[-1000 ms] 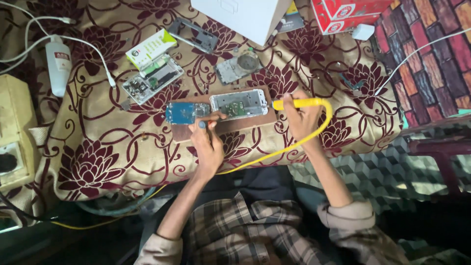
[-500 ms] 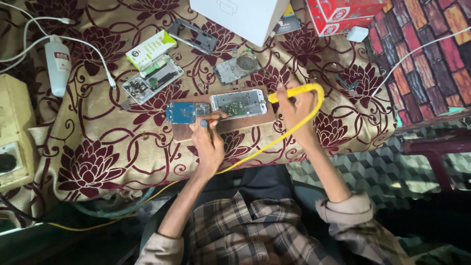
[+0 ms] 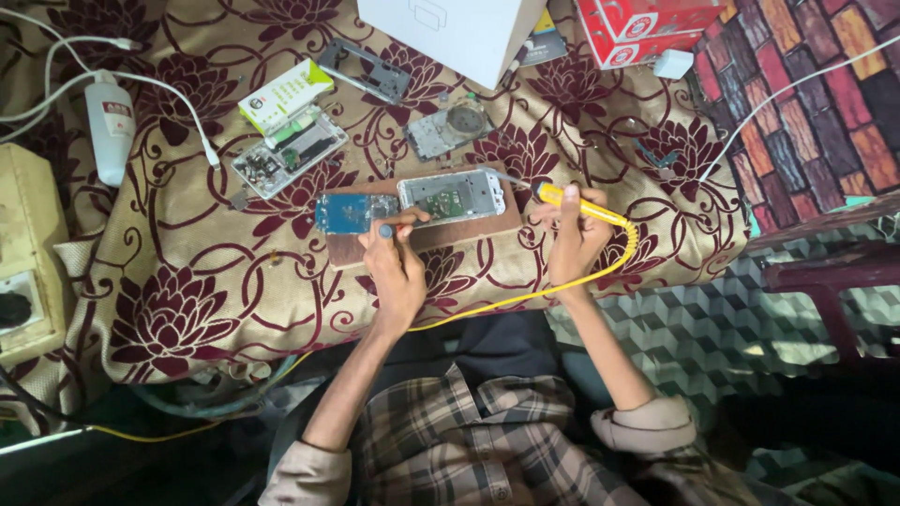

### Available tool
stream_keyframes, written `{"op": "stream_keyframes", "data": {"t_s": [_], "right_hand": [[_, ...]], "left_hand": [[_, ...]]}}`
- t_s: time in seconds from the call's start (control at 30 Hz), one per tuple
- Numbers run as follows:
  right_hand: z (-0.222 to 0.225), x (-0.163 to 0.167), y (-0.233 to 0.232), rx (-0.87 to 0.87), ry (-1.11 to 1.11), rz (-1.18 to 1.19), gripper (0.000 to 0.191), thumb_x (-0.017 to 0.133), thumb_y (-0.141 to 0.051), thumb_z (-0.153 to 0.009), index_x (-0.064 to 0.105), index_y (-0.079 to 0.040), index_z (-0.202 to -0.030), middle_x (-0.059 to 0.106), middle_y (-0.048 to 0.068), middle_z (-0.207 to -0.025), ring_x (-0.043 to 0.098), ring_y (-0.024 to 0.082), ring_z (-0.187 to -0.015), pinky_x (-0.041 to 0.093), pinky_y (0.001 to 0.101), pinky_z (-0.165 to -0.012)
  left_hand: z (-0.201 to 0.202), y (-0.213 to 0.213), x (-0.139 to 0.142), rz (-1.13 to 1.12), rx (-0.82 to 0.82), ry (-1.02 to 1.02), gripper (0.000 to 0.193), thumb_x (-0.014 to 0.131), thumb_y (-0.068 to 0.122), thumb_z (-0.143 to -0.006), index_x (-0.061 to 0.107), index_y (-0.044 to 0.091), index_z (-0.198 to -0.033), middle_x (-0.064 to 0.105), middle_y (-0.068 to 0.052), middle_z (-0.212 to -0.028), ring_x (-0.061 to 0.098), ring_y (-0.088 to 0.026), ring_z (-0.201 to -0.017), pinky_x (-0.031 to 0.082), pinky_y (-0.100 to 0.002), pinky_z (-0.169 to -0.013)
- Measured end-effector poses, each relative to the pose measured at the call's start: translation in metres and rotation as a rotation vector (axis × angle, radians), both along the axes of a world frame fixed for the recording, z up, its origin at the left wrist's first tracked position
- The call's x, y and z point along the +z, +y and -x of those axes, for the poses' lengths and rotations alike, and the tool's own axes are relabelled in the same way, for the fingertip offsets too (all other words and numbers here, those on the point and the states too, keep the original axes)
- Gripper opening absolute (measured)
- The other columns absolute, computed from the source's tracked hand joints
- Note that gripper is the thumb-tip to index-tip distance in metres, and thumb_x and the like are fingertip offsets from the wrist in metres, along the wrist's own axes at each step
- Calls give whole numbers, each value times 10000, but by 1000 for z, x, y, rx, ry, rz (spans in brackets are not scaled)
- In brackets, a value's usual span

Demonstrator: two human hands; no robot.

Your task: The person uses a soldering iron and solder wire to work on a small circuit board placed on a wooden board. They repeatedly apply heat and solder to various points on the board while holding it steady with their other hand.

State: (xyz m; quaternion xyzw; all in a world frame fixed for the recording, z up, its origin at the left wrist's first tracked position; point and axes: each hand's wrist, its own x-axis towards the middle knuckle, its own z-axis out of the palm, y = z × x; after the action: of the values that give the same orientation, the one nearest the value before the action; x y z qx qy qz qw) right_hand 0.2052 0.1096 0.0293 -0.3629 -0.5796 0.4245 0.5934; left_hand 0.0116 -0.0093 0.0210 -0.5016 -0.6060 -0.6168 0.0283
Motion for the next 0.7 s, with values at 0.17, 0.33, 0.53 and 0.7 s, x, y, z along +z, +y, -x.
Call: {"op": "stream_keyframes", "data": {"t_s": [0.17,0.33,0.53,0.7], "right_hand": [[22,-5,32,-30,73,3,242,554,-242,-1097,523,-8,-1039,725,122,-847,705,127,-735,538,236,-666],[45,-5,70,-6,4,-37,251,587,-260,-1081,571,-13,-1035,737,112,-847,710,129,-742,531,242,-665],[71,-9,82,86,-93,-137,240,589,-242,-1087,586,-11,-1023,726,74,-883,665,102,-756,523,240,-689],[78,-8,70,56,-116,-132,228,589,-216,-1084,592,-2,-1005,720,77,-839,664,93,-736,527,233,-689]], "left_hand": [[-1,-3,5,27,-2,-35,124,443,-58,-1032,535,23,-1051,741,-100,-1057,636,-282,-891,387,-385,-874],[1,-2,2,27,-8,-29,167,426,-62,-1018,569,11,-1066,750,-100,-1035,623,-286,-859,384,-392,-886],[5,2,-16,28,22,-24,116,465,16,-1063,580,33,-1054,758,-97,-1050,651,-282,-906,412,-374,-887],[-11,-18,67,-373,-115,-378,96,453,83,-1093,534,33,-1103,729,-123,-1175,663,-233,-1028,477,-341,-974]]}}
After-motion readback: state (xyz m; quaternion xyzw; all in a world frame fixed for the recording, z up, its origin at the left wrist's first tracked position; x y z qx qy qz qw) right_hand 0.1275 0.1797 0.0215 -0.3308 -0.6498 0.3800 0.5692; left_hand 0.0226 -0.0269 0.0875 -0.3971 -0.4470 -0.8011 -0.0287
